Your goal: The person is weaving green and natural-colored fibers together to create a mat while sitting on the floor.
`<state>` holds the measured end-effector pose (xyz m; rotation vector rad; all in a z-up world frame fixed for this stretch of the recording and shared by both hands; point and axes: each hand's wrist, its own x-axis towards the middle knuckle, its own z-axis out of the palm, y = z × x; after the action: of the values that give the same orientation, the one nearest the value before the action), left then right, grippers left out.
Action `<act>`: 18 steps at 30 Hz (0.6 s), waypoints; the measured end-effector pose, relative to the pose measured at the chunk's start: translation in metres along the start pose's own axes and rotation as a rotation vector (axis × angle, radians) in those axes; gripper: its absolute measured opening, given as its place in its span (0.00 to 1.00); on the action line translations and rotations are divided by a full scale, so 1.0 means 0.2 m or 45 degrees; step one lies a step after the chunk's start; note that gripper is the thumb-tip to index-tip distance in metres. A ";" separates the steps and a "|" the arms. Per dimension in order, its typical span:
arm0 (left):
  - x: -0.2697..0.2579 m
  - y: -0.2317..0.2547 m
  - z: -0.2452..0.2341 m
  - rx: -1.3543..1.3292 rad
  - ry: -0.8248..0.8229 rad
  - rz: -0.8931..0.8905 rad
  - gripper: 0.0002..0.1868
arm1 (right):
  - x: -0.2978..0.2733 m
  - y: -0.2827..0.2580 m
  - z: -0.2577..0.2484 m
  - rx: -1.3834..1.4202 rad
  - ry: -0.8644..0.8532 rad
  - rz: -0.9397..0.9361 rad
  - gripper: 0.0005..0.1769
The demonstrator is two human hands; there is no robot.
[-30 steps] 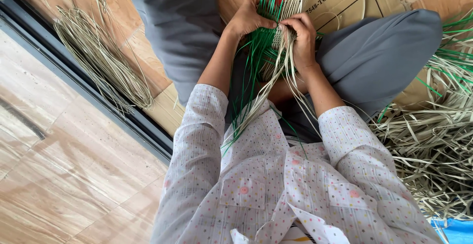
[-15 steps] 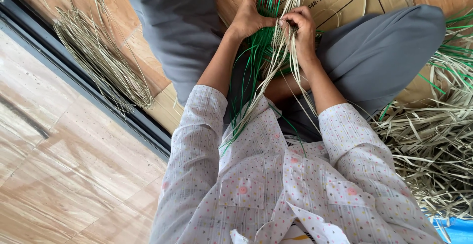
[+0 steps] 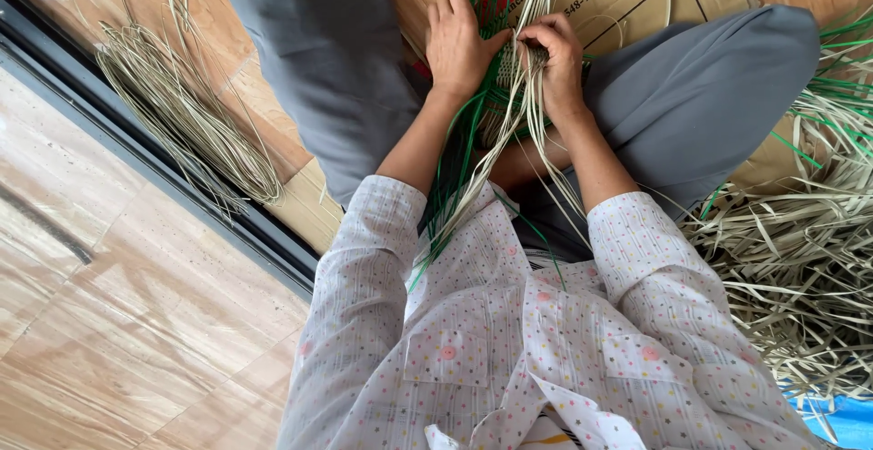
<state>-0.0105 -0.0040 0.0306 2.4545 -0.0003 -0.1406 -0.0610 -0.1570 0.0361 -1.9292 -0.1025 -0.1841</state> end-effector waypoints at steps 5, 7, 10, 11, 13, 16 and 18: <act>0.01 -0.10 0.02 0.107 -0.057 0.282 0.25 | -0.01 0.03 0.01 -0.063 -0.017 0.032 0.07; 0.03 -0.12 0.03 -0.126 -0.242 0.376 0.14 | -0.01 0.04 0.00 -0.100 -0.003 0.014 0.06; 0.05 -0.10 0.03 -0.021 -0.436 0.492 0.09 | -0.02 0.03 -0.01 -0.138 0.020 0.000 0.08; 0.06 -0.10 0.03 -0.001 -0.468 0.461 0.07 | -0.02 0.04 -0.01 -0.136 0.022 -0.013 0.08; 0.08 -0.09 0.04 0.020 -0.496 0.434 0.07 | -0.02 0.04 -0.01 -0.133 0.026 -0.031 0.09; 0.09 -0.07 0.04 0.027 -0.531 0.344 0.08 | -0.01 0.00 -0.01 -0.111 -0.007 -0.023 0.10; 0.10 -0.06 0.05 0.008 -0.574 0.242 0.10 | 0.00 -0.06 -0.02 -0.147 -0.080 -0.047 0.05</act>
<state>0.0087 -0.0016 0.0141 2.3614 -0.4287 -0.6045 -0.0633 -0.1574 0.0480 -2.0494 -0.1725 -0.1564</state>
